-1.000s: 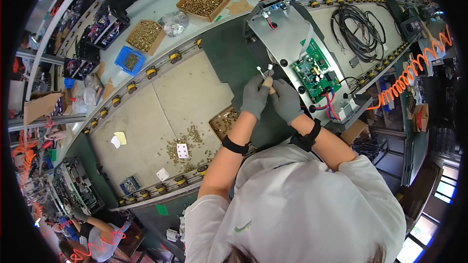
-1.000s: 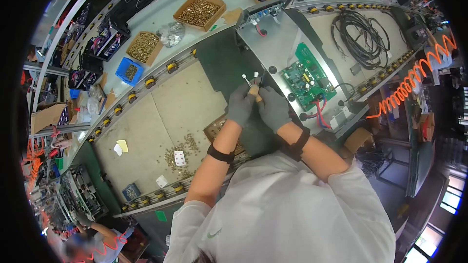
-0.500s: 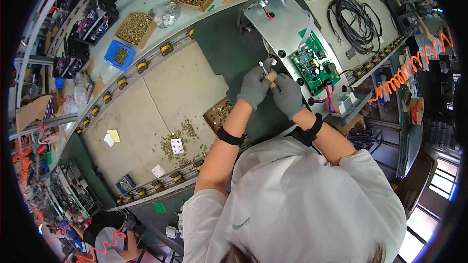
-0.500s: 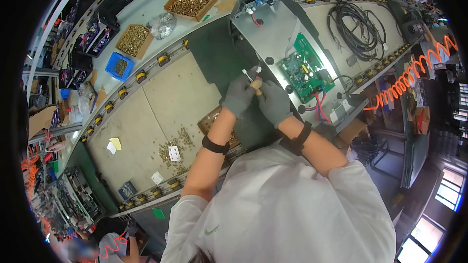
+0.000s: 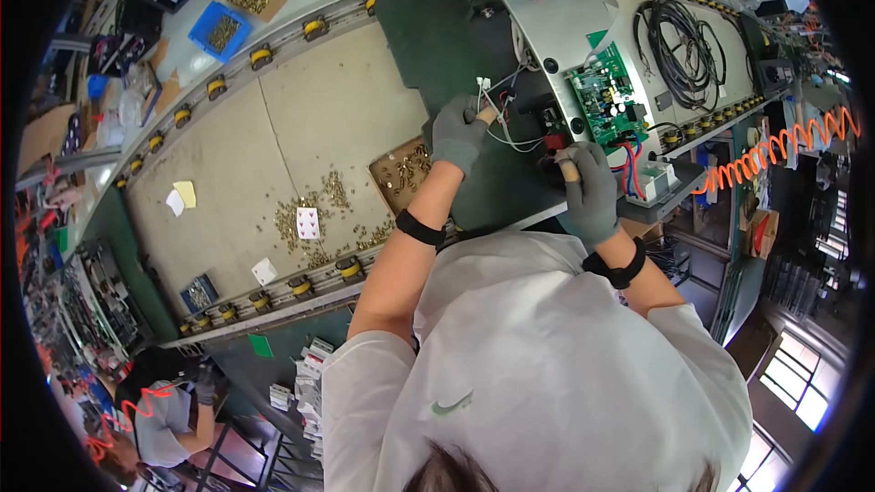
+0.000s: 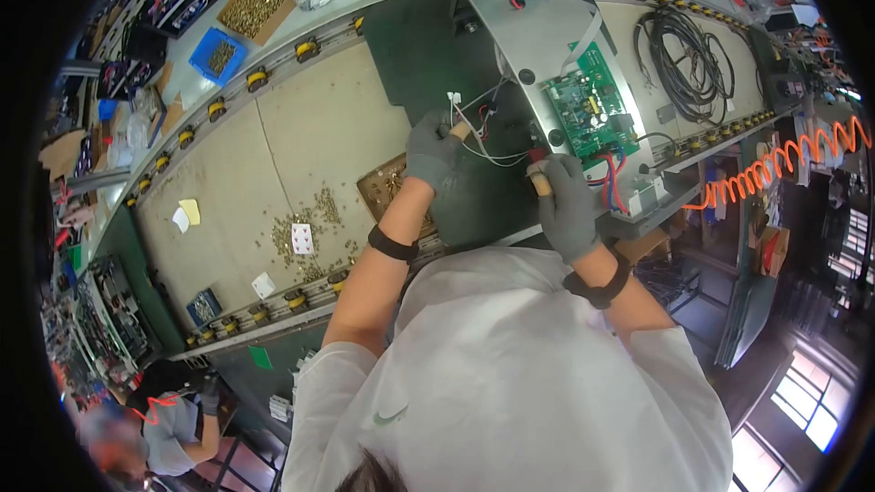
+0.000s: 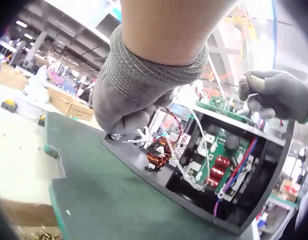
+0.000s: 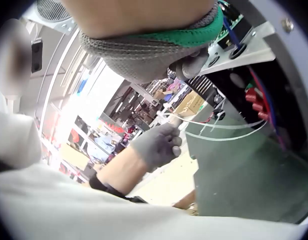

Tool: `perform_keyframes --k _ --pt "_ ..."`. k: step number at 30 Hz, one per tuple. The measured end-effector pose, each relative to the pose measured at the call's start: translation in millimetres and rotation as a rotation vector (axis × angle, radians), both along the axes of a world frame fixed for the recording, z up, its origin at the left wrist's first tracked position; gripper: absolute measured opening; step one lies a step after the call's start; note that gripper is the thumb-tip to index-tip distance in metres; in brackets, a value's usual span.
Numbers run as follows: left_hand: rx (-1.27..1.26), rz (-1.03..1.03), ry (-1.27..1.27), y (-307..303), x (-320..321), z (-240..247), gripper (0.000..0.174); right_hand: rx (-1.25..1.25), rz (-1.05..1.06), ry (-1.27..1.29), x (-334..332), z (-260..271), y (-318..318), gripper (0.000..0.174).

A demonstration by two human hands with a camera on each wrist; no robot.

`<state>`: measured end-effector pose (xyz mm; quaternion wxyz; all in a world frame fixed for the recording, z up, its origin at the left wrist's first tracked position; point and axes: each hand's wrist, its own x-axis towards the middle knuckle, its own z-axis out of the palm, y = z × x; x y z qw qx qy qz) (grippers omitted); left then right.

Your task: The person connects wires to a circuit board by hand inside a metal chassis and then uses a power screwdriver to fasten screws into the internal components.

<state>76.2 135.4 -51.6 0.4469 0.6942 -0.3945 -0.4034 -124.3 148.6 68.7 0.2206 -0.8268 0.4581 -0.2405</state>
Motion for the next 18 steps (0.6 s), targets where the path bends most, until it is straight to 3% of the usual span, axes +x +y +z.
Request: perform_keyframes --k 3,4,6,8,11,13,15,18 --pt "-0.023 0.268 0.382 8 -10 4 0.018 0.065 0.078 0.127 -14 -11 6 0.018" --pt "-0.021 0.273 0.385 12 -9 1 0.018 0.083 0.11 0.2 -16 -14 8 0.022" --pt "-0.219 0.201 0.11 20 -3 -3 0.019 0.145 0.108 0.225 -14 -16 13 0.029" --pt "-0.245 0.22 0.065 30 -4 1 0.02 0.21 0.104 0.245 -10 -20 16 0.035" --pt "-0.33 0.233 -0.047 44 -7 12 0.022 0.098 0.214 0.358 -4 -30 13 0.057" --pt "-0.391 0.227 -0.108 53 -8 24 0.022 0.192 0.168 0.39 6 -35 12 0.061" --pt "-0.384 0.081 -0.159 63 -11 38 0.024 0.244 0.141 0.407 17 -43 9 0.066" --pt "-0.408 -0.026 -0.086 71 -16 42 0.026 0.3 0.187 0.46 24 -59 4 0.058"
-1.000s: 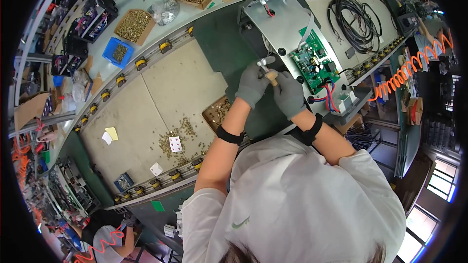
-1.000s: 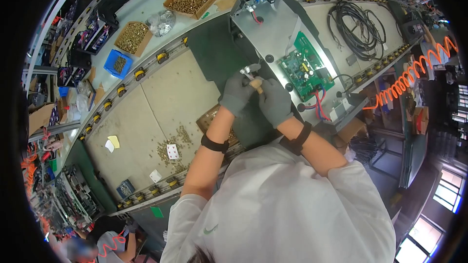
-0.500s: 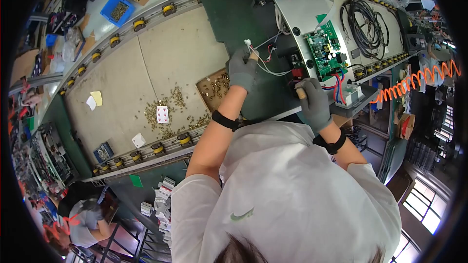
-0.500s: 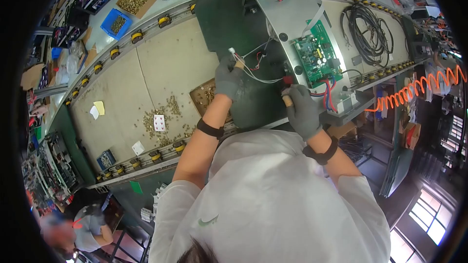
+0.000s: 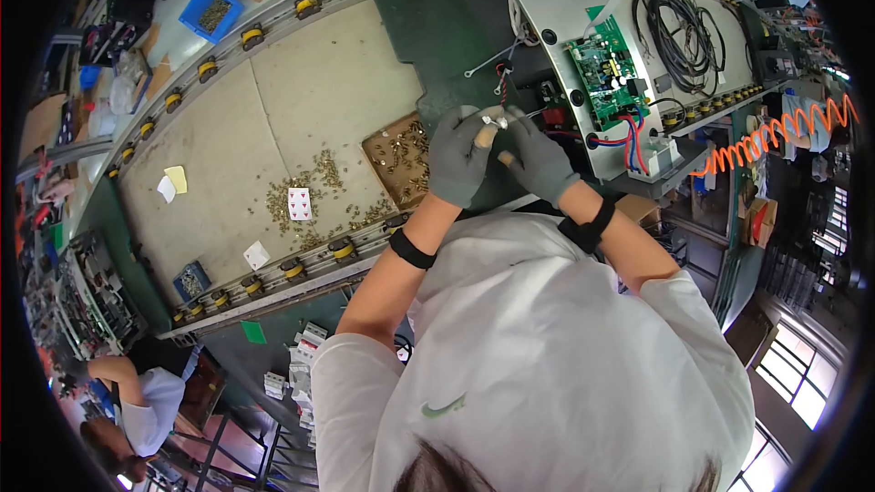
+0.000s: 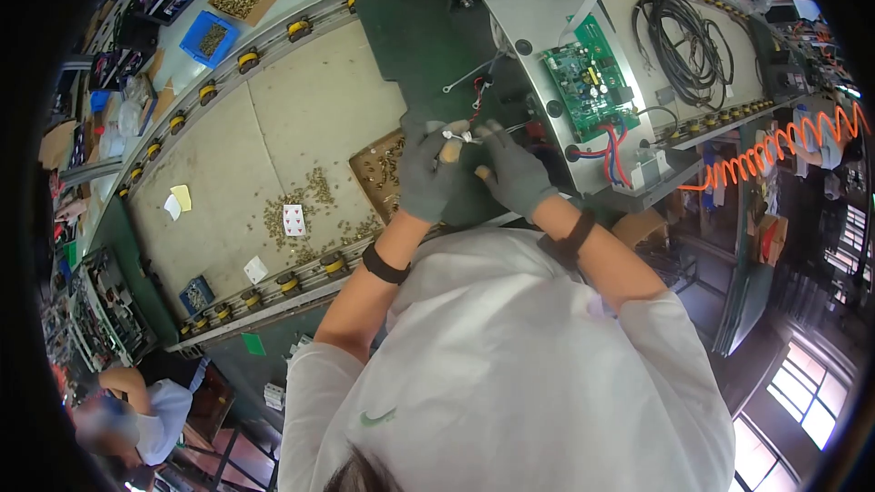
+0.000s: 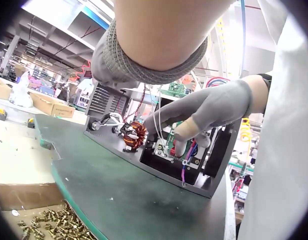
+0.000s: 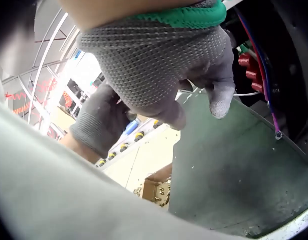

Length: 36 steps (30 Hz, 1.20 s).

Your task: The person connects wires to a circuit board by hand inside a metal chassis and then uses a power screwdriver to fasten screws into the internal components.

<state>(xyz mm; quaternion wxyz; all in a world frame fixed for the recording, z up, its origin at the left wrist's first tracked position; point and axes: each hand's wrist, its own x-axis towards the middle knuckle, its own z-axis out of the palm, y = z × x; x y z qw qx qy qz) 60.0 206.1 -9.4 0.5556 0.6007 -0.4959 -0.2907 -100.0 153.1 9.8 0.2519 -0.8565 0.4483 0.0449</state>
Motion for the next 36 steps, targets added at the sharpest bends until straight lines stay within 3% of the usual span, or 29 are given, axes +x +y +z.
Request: perform_keyframes --k 1,2,4,6,7,9,13,15,17,19,20,22,23,25,26,29,32,33,34,36 --pt "-0.002 -0.002 0.002 -1 0 -1 0.026 -0.118 0.104 -0.121 -4 -18 0 0.045" --pt "-0.064 -0.012 -0.026 -2 1 -4 0.026 -0.119 0.103 -0.119 -14 -29 -1 0.045" --pt "-0.125 -0.022 -0.051 0 1 -10 0.027 0.157 0.166 0.102 -9 -8 -4 0.037" --pt "-0.005 -0.221 0.501 3 -1 -18 0.03 0.066 0.175 -0.004 -13 9 0 0.036" --pt "-0.006 -0.22 0.505 4 -2 -24 0.03 -0.024 0.182 -0.114 -15 20 3 0.035" --pt "-0.001 -0.23 0.745 6 -3 -33 0.03 -0.273 0.193 -0.173 -20 58 6 0.035" --pt "-0.032 -0.137 0.758 0 2 -28 0.028 -0.917 -0.011 -0.092 -50 109 21 0.037" --pt "-0.161 -0.06 0.392 -4 7 -17 0.023 -1.043 -0.111 0.042 -55 127 30 0.042" --pt "-0.153 -0.116 0.353 -1 7 -14 0.027 -1.166 -0.216 0.176 -61 129 31 0.047" --pt "-0.145 -0.178 0.311 2 4 -11 0.03 -0.902 -0.697 -0.206 -75 115 29 0.049" --pt "-0.19 -0.228 0.317 2 0 -10 0.032 -0.906 -0.701 -0.204 -81 113 26 0.049" --pt "-0.235 -0.274 0.322 3 -2 -7 0.033 -0.087 -1.214 -0.944 -98 110 17 0.056" --pt "-0.248 -0.307 0.212 4 -2 -5 0.029 0.163 -1.189 -1.068 -116 106 6 0.051" --pt "-0.257 -0.342 0.106 8 -4 0 0.025 0.256 -1.139 -1.009 -141 102 -5 0.046" --pt "-0.226 -0.416 -0.064 10 -5 2 0.02 0.347 -1.082 -0.953 -147 100 -8 0.042" --pt "-0.134 -0.55 -0.351 11 -9 -7 0.012 0.374 -1.111 -0.879 -149 107 -17 0.034" --pt "-0.001 -0.683 -0.526 2 -14 -19 0.013 0.464 -1.175 -1.028 -162 106 -33 0.043" --pt "0.073 -0.754 -0.586 -2 -17 -22 0.014 0.562 -1.231 -0.943 -190 101 -45 0.026" --pt "0.071 -0.752 -0.585 -6 -20 -27 0.014 0.56 -1.229 -0.942 -187 108 -47 0.026" --pt "0.175 -0.751 -0.56 -19 -30 -36 0.016 0.507 -1.303 -0.9 -177 131 -58 0.008"
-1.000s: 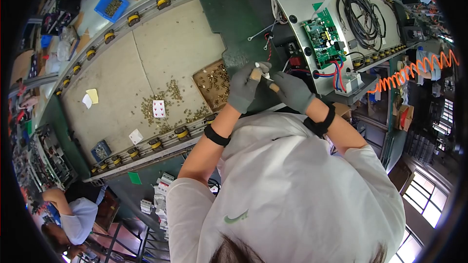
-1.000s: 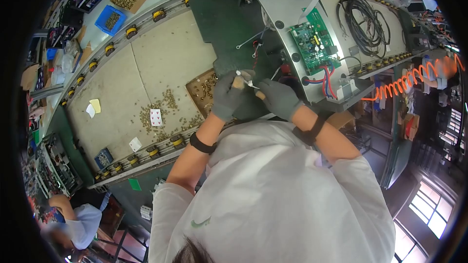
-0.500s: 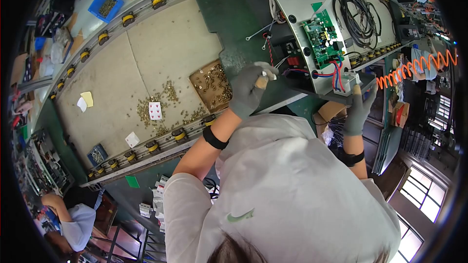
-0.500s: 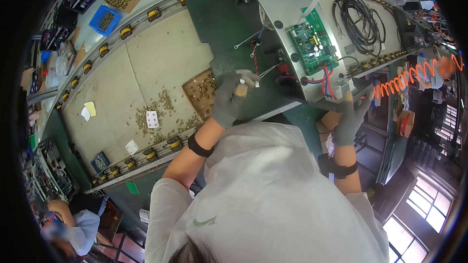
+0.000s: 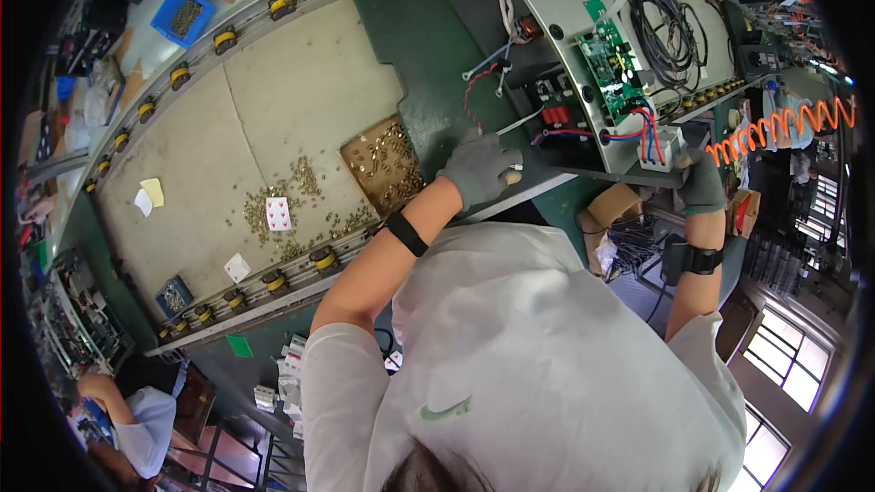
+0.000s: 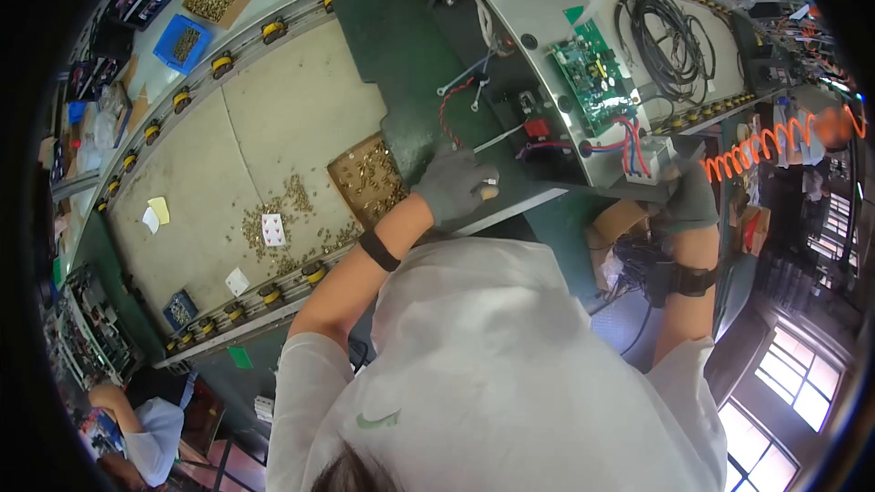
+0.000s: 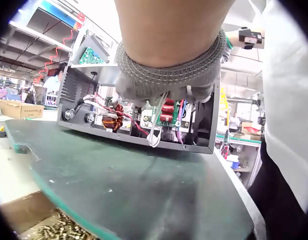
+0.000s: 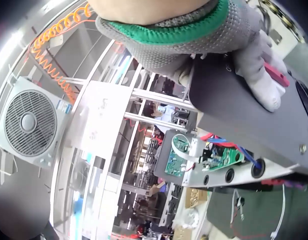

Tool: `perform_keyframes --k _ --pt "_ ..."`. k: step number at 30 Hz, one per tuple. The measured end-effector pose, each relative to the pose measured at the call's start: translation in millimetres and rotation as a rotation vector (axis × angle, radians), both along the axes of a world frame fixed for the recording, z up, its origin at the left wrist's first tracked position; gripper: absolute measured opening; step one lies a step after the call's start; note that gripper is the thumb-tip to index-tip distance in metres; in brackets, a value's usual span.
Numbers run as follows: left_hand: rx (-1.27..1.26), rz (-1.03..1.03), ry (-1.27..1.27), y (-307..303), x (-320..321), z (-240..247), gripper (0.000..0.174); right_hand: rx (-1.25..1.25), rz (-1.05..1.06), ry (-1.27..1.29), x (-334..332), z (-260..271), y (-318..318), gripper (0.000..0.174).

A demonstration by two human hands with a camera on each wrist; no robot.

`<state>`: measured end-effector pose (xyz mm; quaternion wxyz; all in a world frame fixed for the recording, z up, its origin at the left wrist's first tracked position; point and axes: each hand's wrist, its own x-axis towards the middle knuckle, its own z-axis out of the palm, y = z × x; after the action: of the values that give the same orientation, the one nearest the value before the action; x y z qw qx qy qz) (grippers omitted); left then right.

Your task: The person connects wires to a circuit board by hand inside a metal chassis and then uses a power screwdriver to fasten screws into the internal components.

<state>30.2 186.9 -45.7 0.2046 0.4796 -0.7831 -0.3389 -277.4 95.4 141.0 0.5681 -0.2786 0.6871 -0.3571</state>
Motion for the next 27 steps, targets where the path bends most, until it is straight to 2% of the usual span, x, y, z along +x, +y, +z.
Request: perform_keyframes --k 1,3,4,5,6,7,8,9,10,12,13,16,17,18,19,20,22,23,24,25,26,27 --pt "-0.015 -0.003 0.007 -8 -6 3 0.016 0.057 0.239 -0.069 -52 -7 -16 0.018" --pt "0.089 -0.01 -0.169 -26 -19 10 0.02 -0.001 0.173 -0.003 -69 -8 -31 0.013" --pt "0.064 -0.019 -0.166 -33 -27 9 0.02 -0.043 0.11 0.055 -79 -11 -38 0.01" --pt "0.035 -0.025 -0.155 -38 -35 5 0.022 -0.082 0.128 0.178 -107 -20 -47 0.009" --pt "0.006 -0.031 -0.146 -45 -44 3 0.025 -0.105 0.116 0.182 -121 -25 -53 0.009" --pt "0.106 -0.106 -0.215 -55 -55 4 0.027 -0.134 0.179 0.207 -129 -27 -59 0.008" --pt "0.096 -0.048 -0.117 -56 -72 -14 0.027 -0.157 0.244 0.231 -137 -29 -63 0.009" --pt "0.087 -0.101 -0.113 -60 -81 -12 0.031 -0.092 0.099 0.248 -55 6 -49 0.014" --pt "0.085 -0.155 -0.109 -62 -91 -9 0.036 -0.093 0.091 0.247 -38 7 -46 0.014" --pt "-0.004 -0.009 -0.241 -46 -116 -1 0.044 -0.103 -0.039 0.135 -30 4 -40 0.011" --pt "-0.002 -0.024 -0.242 -43 -120 -2 0.044 -0.112 0.027 0.155 -48 -8 -34 0.01" --pt "0.514 -0.082 0.151 -39 -131 -5 0.05 -0.12 -0.112 0.126 -44 -25 -38 0.013" --pt "0.524 -0.009 0.292 -34 -134 -7 0.048 -0.147 -0.029 0.053 -43 -25 -35 0.007" --pt "0.545 0.069 0.336 -30 -145 -15 0.047 -0.167 0.05 -0.02 -46 -26 -29 0.024" --pt "0.565 0.141 0.394 -27 -152 -18 0.046 -0.15 0.114 -0.019 -48 -27 -31 0.024" --pt "0.582 0.22 0.451 -25 -157 -21 0.047 -0.172 0.029 0.02 -44 -28 -28 0.025" --pt "0.582 0.282 0.386 -23 -162 -25 0.049 -0.216 0.053 0.093 -77 -60 -43 0.028" --pt "0.538 0.327 0.349 -20 -167 -24 0.05 -0.27 0.033 0.277 -85 -63 -40 0.015" --pt "0.499 0.366 0.311 -13 -170 -22 0.051 -0.316 0.01 0.462 -51 -41 -29 0.011" --pt "0.621 0.374 0.335 -12 -163 0 0.049 -0.335 -0.07 0.379 -17 -22 -20 0.013" --pt "0.626 0.363 0.323 -7 -165 -3 0.049 -0.28 0.014 0.564 -45 -40 -28 0.014" --pt "0.579 0.372 0.342 -5 -168 -8 0.051 -0.158 -0.013 0.574 -84 -73 -53 0.01"
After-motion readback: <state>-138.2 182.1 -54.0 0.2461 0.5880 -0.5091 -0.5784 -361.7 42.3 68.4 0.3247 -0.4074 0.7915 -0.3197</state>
